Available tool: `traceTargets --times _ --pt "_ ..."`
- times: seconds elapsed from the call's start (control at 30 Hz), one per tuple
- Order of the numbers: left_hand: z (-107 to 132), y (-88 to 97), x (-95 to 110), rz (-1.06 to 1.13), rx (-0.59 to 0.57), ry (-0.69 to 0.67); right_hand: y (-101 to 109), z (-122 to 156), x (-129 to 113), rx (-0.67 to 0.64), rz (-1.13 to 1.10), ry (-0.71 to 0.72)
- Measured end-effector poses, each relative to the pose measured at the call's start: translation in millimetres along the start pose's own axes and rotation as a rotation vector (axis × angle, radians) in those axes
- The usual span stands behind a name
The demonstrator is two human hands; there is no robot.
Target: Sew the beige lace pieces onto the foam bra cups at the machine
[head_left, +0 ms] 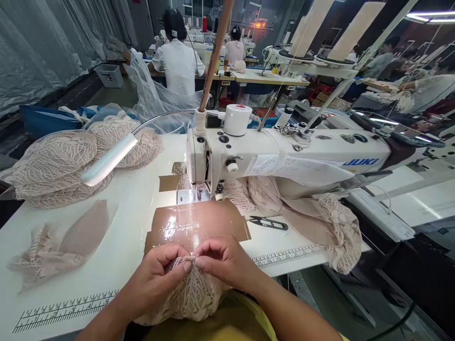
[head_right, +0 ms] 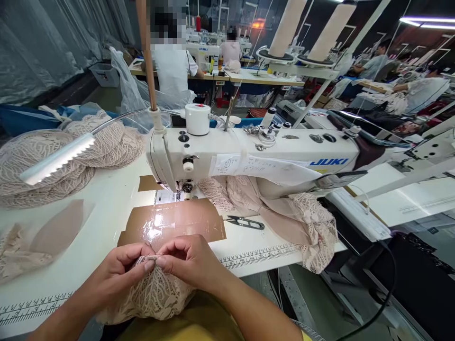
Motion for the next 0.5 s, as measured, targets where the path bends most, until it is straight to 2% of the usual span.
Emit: traceTargets --times 0.13,0.27,0.4,0.47,0.5 --pt "-1 -1.2 0 0.068 -0.059 0.016 3 -1 -1 0.005 -0.013 -0.025" --pt "-4 -8.7 -1 0.212 -0.109 0.047 4 -3 -1 -0.049 -0.124 -0.041" --pt "-11 -22.2 -5 0.526 -0.014 0.198 6 -10 0 -0.038 -0.234 -0.073" --pt "-13 -16.8 -6 0.603 0.076 0.244 13 -13 1 0.010 -0.260 -0.102" --pt "-12 -7.3 -5 0.592 0.133 0.240 19 -14 1 0.044 -0.269 -0.114"
Point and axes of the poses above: each hand's wrist, its own z-axis away from the middle knuckle, its own y-axis out of the back of the hand, x = y × z, the point moved 5 cm from there along -z, towards the middle knuckle, and after that the axes turned 5 degrees about x, right-handed, at the moved point
